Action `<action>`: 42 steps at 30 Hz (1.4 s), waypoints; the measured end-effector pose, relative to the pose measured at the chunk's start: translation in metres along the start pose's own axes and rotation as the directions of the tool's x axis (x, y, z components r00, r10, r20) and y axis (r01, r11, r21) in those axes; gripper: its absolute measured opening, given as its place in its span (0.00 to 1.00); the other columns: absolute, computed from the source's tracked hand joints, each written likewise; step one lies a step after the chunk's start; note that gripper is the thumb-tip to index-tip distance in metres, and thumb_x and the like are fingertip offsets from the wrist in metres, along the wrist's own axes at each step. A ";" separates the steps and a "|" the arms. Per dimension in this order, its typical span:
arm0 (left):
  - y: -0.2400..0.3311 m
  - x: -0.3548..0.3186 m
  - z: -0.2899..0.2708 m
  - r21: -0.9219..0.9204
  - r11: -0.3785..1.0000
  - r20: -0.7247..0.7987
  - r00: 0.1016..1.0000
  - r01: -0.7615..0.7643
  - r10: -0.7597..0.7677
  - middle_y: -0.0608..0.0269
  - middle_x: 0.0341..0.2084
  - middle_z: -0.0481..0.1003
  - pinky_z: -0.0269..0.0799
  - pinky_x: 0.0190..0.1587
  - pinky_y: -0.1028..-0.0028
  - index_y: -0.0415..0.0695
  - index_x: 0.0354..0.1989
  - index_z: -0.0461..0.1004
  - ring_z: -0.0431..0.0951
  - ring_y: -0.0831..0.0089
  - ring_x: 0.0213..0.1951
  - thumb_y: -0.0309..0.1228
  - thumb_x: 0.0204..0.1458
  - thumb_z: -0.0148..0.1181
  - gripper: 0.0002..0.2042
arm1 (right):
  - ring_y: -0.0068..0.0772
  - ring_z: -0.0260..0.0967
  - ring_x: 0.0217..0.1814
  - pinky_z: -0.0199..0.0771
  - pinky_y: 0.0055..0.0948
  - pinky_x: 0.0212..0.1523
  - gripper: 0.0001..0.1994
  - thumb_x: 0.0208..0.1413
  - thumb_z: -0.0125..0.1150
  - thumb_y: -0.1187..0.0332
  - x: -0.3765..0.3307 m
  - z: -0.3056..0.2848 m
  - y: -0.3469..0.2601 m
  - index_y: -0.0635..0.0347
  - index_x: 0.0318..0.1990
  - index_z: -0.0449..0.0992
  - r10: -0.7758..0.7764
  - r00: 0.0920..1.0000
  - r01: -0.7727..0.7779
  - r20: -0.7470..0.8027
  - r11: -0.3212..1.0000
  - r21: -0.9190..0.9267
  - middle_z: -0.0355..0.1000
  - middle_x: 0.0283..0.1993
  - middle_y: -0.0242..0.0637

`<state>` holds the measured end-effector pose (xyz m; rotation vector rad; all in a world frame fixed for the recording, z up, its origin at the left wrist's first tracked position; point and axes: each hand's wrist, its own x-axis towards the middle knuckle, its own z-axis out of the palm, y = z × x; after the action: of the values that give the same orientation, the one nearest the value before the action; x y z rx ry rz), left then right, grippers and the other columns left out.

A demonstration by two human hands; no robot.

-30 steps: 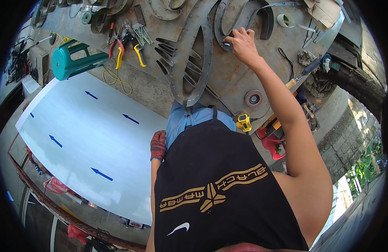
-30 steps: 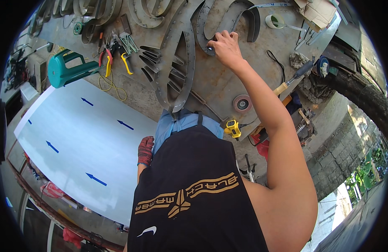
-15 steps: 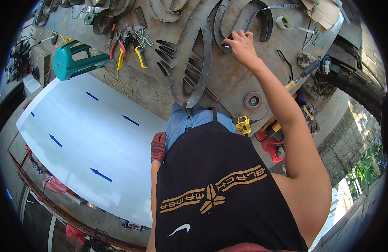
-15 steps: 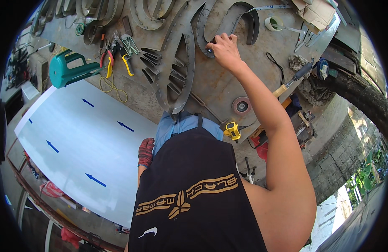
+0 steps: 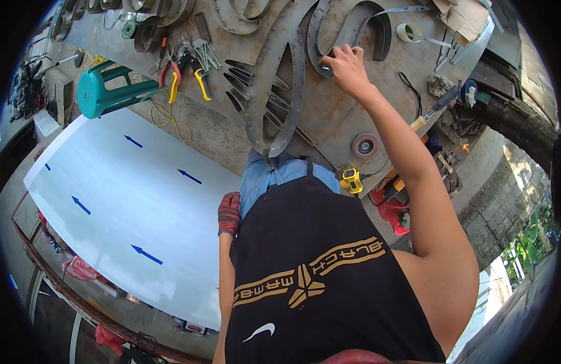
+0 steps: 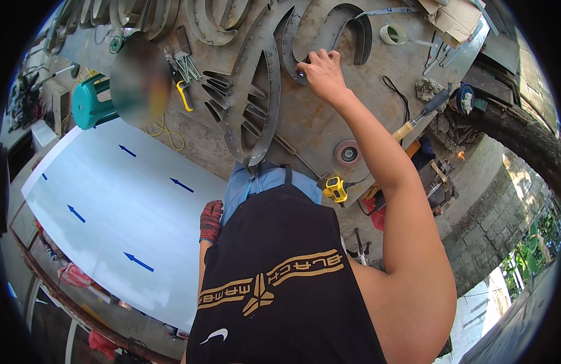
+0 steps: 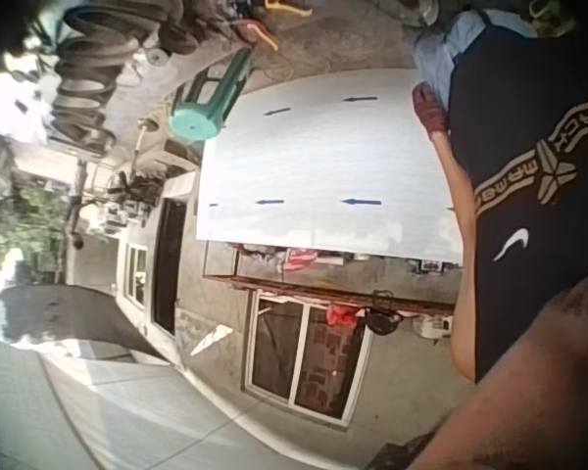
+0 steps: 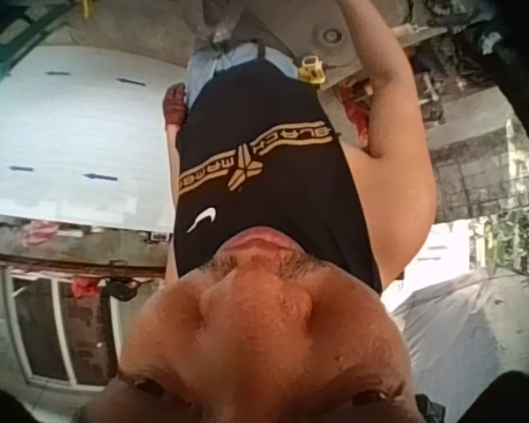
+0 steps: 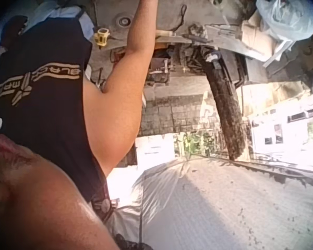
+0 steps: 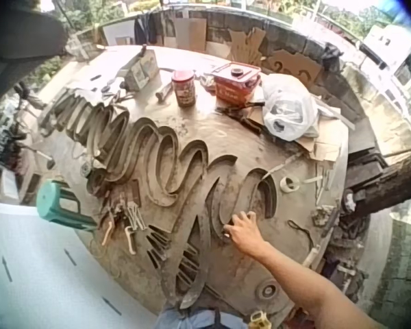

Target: Assembling and applying adhesive/fasteners to large metal sign letters on a workbench.

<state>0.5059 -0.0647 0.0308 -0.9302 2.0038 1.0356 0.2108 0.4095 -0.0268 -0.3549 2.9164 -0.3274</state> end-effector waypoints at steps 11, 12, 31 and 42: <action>0.004 0.025 -0.007 0.050 0.994 0.055 0.994 -0.100 0.098 0.57 0.42 0.81 0.71 0.54 0.68 0.41 0.48 0.79 0.78 0.68 0.46 0.38 0.62 0.59 0.14 | 0.38 0.69 0.52 0.61 0.38 0.59 0.17 0.49 0.57 0.79 -0.041 -0.048 0.017 0.51 0.45 0.82 0.174 0.910 -0.085 -0.376 0.967 0.242 0.77 0.43 0.33; 0.009 0.029 -0.007 0.044 0.994 0.061 0.993 -0.101 0.098 0.57 0.42 0.81 0.71 0.54 0.69 0.41 0.48 0.79 0.78 0.68 0.46 0.38 0.62 0.59 0.14 | 0.39 0.70 0.51 0.62 0.38 0.58 0.17 0.49 0.58 0.79 -0.053 -0.056 0.019 0.53 0.47 0.80 0.262 0.869 -0.133 -0.420 0.941 0.312 0.78 0.43 0.32; 0.050 0.109 -0.047 0.062 0.964 0.256 0.937 -0.260 0.237 0.65 0.36 0.79 0.67 0.31 0.79 0.42 0.48 0.76 0.72 0.81 0.29 0.39 0.62 0.61 0.14 | 0.43 0.57 0.66 0.57 0.41 0.63 0.29 0.47 0.62 0.78 -0.265 -0.092 -0.008 0.47 0.60 0.71 0.589 0.576 -0.648 -0.567 0.752 0.122 0.58 0.68 0.37; 0.277 -0.037 0.051 0.395 0.100 0.394 0.267 -0.913 0.880 0.51 0.56 0.72 0.64 0.61 0.56 0.51 0.61 0.72 0.71 0.52 0.56 0.28 0.53 0.63 0.24 | 0.41 0.60 0.63 0.61 0.41 0.58 0.29 0.41 0.64 0.79 -0.235 -0.129 -0.055 0.49 0.57 0.73 0.369 0.716 -0.307 -0.592 0.929 0.207 0.60 0.67 0.33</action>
<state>0.3085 0.1076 0.1402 0.9029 2.5824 0.8371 0.4205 0.4421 0.1465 0.4003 3.4915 -0.6219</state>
